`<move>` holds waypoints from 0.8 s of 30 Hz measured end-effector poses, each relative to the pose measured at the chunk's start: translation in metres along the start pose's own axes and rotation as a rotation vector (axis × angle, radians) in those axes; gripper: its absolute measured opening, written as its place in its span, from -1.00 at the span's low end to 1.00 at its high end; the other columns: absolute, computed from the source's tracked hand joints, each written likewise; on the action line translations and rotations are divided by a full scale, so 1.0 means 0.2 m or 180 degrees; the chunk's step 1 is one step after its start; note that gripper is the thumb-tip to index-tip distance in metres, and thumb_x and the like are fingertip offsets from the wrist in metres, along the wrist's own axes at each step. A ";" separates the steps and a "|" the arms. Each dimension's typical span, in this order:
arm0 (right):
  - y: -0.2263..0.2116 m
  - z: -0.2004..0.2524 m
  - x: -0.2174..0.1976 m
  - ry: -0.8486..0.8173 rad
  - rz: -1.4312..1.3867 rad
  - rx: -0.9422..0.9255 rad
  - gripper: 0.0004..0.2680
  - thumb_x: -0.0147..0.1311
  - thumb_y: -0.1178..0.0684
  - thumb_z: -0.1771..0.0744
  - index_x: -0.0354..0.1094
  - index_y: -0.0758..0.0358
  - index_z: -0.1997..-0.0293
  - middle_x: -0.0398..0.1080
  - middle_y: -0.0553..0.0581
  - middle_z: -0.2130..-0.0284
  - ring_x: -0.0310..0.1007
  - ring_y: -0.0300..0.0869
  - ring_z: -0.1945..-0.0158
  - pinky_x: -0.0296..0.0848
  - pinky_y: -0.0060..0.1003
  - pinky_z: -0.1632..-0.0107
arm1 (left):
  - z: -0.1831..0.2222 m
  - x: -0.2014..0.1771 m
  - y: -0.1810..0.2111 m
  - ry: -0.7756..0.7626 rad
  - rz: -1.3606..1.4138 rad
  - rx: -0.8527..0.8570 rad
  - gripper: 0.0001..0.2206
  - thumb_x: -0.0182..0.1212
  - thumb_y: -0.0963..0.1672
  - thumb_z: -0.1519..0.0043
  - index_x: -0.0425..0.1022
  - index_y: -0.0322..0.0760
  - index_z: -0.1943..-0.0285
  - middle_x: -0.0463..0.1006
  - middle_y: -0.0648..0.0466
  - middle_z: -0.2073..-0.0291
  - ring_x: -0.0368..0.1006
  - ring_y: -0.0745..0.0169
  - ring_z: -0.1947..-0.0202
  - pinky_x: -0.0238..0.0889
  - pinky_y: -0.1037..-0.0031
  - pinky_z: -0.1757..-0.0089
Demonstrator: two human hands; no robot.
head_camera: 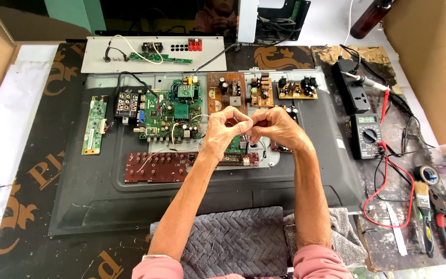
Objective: Inspecting and manipulating small electronic components and wires on a disassembled television circuit board.
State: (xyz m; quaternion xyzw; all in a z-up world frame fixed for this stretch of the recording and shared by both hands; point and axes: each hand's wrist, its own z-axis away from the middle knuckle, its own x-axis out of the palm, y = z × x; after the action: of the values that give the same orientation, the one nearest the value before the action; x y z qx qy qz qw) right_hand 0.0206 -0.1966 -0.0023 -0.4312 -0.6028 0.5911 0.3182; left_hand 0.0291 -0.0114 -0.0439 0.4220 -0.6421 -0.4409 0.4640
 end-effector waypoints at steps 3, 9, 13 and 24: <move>0.00 0.01 0.00 -0.0046 0.0014 -0.0028 -0.93 0.29 0.30 -0.26 0.50 0.56 0.37 0.38 0.23 0.47 0.58 -0.12 0.42 0.69 -0.14 0.32 | 0.01 0.00 0.05 -0.0102 0.0111 -0.0077 -0.81 0.59 -0.15 -0.02 0.68 -0.31 0.29 0.44 0.13 0.48 0.42 0.54 0.49 0.41 0.71 0.38; -0.11 0.02 0.03 -0.0081 0.0117 -0.0016 -0.90 0.32 0.24 -0.27 0.52 0.53 0.33 0.37 0.17 0.46 0.55 -0.20 0.37 0.68 -0.24 0.29 | 0.04 0.02 0.17 -0.0243 0.0264 -0.0174 -0.89 0.48 -0.14 -0.14 0.69 -0.28 0.29 0.51 0.12 0.49 0.43 0.52 0.45 0.39 0.70 0.34; -0.11 0.02 0.04 -0.0067 0.0135 -0.0033 -0.91 0.33 0.23 -0.27 0.54 0.49 0.34 0.37 0.18 0.48 0.53 -0.21 0.38 0.67 -0.25 0.30 | 0.05 0.02 0.19 -0.0281 0.0258 -0.0128 -0.88 0.46 -0.14 -0.15 0.70 -0.29 0.26 0.49 0.10 0.47 0.43 0.49 0.45 0.37 0.69 0.32; -0.16 0.03 0.06 -0.0074 0.0254 0.0039 -0.89 0.34 0.20 -0.27 0.52 0.48 0.37 0.39 0.18 0.46 0.52 -0.23 0.35 0.66 -0.28 0.25 | 0.03 0.03 0.10 -0.0036 0.0617 -0.0152 -0.87 0.54 -0.20 -0.06 0.66 -0.36 0.34 0.49 0.10 0.56 0.37 0.57 0.50 0.32 0.72 0.38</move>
State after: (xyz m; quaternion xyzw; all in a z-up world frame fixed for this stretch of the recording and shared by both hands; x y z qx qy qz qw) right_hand 0.0060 -0.1855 0.0276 -0.4460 -0.5851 0.6120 0.2901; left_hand 0.0201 -0.0104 -0.0251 0.3443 -0.6718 -0.4115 0.5108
